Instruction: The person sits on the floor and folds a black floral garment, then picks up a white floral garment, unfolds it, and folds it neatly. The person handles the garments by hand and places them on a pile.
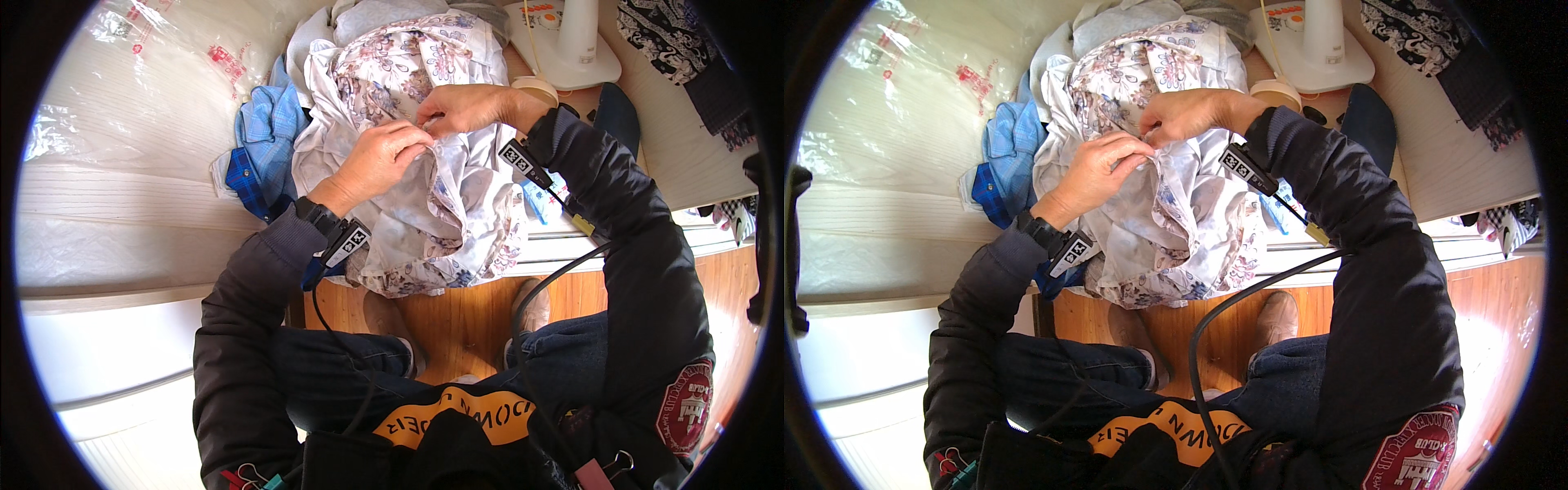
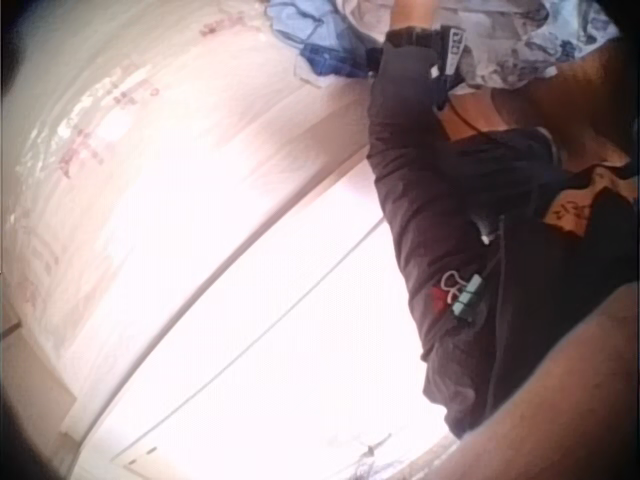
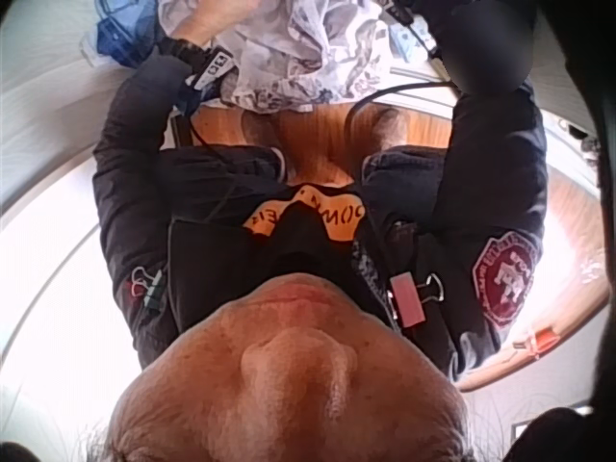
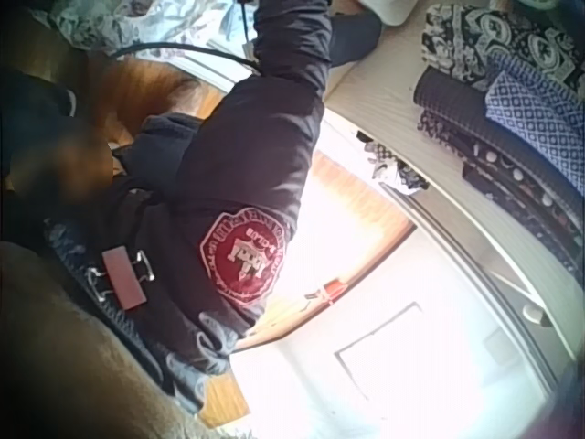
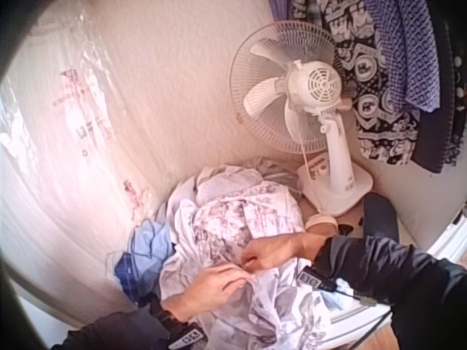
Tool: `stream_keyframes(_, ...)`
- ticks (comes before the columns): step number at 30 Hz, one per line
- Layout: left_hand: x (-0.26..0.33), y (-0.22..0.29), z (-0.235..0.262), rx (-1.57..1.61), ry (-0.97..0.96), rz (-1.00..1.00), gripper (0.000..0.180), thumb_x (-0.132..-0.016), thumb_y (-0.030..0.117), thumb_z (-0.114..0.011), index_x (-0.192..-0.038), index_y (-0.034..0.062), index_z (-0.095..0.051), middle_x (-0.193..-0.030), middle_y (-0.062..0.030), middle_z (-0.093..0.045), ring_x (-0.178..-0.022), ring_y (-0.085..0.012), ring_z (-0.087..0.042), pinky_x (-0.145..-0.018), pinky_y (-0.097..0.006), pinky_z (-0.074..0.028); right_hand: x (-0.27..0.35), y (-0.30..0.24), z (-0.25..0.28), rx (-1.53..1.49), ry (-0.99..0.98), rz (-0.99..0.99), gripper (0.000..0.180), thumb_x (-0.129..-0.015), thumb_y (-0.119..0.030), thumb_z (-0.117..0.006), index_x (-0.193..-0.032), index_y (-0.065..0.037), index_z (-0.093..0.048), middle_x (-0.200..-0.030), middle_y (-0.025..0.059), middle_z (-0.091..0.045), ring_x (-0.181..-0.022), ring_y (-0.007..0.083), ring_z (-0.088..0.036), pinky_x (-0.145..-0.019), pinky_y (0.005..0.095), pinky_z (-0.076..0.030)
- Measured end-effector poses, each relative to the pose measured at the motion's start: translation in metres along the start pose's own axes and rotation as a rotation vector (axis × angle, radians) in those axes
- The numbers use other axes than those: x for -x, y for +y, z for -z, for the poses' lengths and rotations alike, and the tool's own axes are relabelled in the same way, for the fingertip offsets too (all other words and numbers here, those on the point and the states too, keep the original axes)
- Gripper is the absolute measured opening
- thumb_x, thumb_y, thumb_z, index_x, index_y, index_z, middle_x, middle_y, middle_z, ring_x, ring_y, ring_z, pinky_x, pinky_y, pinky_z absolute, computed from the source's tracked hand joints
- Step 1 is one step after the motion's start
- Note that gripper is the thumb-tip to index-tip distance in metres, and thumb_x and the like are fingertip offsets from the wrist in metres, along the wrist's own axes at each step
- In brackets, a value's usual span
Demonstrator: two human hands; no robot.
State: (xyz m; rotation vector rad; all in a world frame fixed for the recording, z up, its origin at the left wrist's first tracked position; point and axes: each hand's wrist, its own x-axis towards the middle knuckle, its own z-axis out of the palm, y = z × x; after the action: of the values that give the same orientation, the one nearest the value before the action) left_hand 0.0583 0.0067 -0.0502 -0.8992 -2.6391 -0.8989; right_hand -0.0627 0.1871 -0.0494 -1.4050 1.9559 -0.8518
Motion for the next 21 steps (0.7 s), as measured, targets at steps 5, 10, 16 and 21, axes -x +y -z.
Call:
stream_keyframes(5,0.003,0.001,-0.004,0.148,0.026,0.215,0.011,-0.083,0.001,-0.068,-0.093,0.0034,-0.064,-0.088,-0.0070,-0.066,-0.079,-0.0176,-0.064,-0.070,-0.028,-0.051,0.000,0.000,0.000,-0.034,-0.013,0.000,0.033,-0.081,-0.027,-0.062,-0.096,0.003,-0.066,-0.080,0.0103,-0.067,-0.074,0.0178,-0.059,-0.070,0.0318,-0.046)
stream_keyframes(10,0.006,-0.003,-0.004,0.109,0.022,0.137,0.012,-0.082,0.001,-0.069,-0.092,0.0015,-0.063,-0.087,-0.0072,-0.065,-0.078,-0.0171,-0.064,-0.069,-0.028,-0.051,0.001,0.000,-0.002,-0.047,-0.008,-0.016,0.031,-0.082,-0.025,-0.062,-0.095,0.002,-0.067,-0.080,0.0098,-0.067,-0.073,0.0176,-0.059,-0.070,0.0317,-0.046)
stream_keyframes(16,0.006,-0.006,-0.004,0.028,0.078,-0.026,0.012,-0.081,-0.001,-0.068,-0.092,0.0016,-0.064,-0.088,-0.0078,-0.065,-0.079,-0.0168,-0.064,-0.069,-0.028,-0.051,0.001,-0.003,-0.004,-0.023,0.031,-0.006,0.030,-0.082,-0.025,-0.061,-0.096,0.002,-0.067,-0.082,0.0104,-0.068,-0.076,0.0190,-0.060,-0.072,0.0318,-0.047)
stream_keyframes(21,0.009,-0.008,-0.006,0.036,0.045,0.021,0.013,-0.082,0.000,-0.069,-0.093,0.0019,-0.063,-0.090,-0.0061,-0.065,-0.080,-0.0155,-0.064,-0.072,-0.027,-0.051,0.003,-0.005,-0.004,-0.023,0.033,-0.028,0.032,-0.082,-0.027,-0.062,-0.098,0.001,-0.068,-0.084,0.0106,-0.068,-0.077,0.0194,-0.061,-0.073,0.0317,-0.047)
